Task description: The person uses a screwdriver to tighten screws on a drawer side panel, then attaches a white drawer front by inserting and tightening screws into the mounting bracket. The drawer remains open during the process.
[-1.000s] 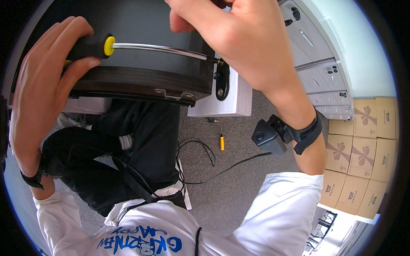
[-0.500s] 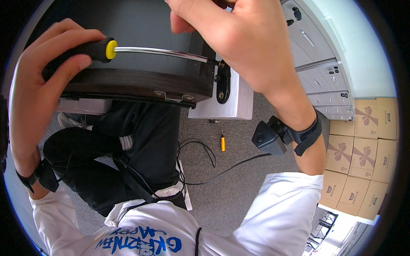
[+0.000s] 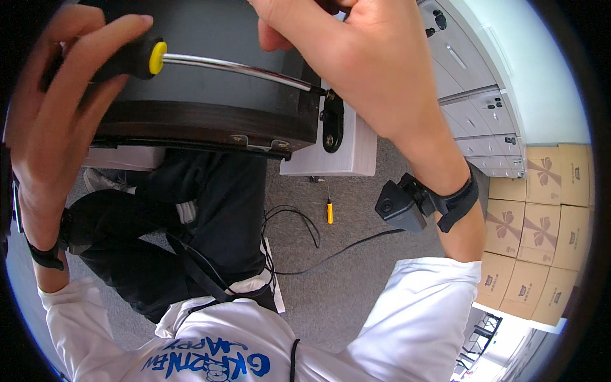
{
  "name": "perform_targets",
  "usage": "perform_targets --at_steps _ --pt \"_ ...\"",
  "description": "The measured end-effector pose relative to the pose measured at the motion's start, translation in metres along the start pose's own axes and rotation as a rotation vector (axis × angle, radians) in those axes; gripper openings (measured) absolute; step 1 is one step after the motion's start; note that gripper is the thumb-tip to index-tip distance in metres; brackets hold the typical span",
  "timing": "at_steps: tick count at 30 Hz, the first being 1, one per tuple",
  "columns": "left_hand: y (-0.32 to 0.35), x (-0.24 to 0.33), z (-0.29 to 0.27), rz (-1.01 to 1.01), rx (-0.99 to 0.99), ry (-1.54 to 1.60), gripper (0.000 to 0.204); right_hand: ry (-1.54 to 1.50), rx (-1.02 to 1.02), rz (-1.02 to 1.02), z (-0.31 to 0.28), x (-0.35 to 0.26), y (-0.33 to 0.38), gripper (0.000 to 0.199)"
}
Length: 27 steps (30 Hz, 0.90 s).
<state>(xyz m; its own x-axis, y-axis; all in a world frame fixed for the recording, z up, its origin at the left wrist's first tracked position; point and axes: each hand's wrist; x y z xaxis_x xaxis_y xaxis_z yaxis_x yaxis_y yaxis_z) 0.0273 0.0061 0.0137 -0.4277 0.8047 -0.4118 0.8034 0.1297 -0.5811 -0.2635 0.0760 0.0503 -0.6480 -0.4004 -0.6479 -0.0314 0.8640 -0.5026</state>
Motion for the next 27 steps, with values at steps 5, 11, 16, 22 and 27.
perform_targets --at_steps 5,11,16,22,27 --pt "-0.006 0.006 0.005 0.015 -0.019 -0.055 0.045 -0.036 0.016 0.011 0.002 0.002 0.0 0.038" --pt "-0.006 0.008 0.017 -0.174 -0.056 0.271 0.031 -0.087 0.001 -0.099 0.005 0.015 -0.003 0.04" --pt "-0.005 0.006 0.016 -0.319 -0.183 0.544 0.026 -0.019 -0.027 -0.036 0.008 -0.008 -0.006 0.04" --pt "-0.007 0.016 0.02 -0.297 -0.072 0.559 0.027 0.309 -0.409 -0.137 -0.005 -0.016 -0.017 0.036" --pt "-0.017 0.017 0.013 -0.349 -0.04 0.578 0.026 0.305 -0.611 -0.224 -0.009 0.004 -0.021 0.022"
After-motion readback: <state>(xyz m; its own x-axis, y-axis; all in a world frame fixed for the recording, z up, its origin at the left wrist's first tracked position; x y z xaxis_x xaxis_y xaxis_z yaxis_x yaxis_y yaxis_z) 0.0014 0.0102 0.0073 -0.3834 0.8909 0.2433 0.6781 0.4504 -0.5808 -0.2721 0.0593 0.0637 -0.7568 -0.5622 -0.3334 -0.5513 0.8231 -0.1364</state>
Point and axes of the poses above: each hand's wrist, its own y-axis away from the middle knuckle, its own z-axis out of the palm, x = y × z, and after that the axes turned 10 degrees about x, right-handed
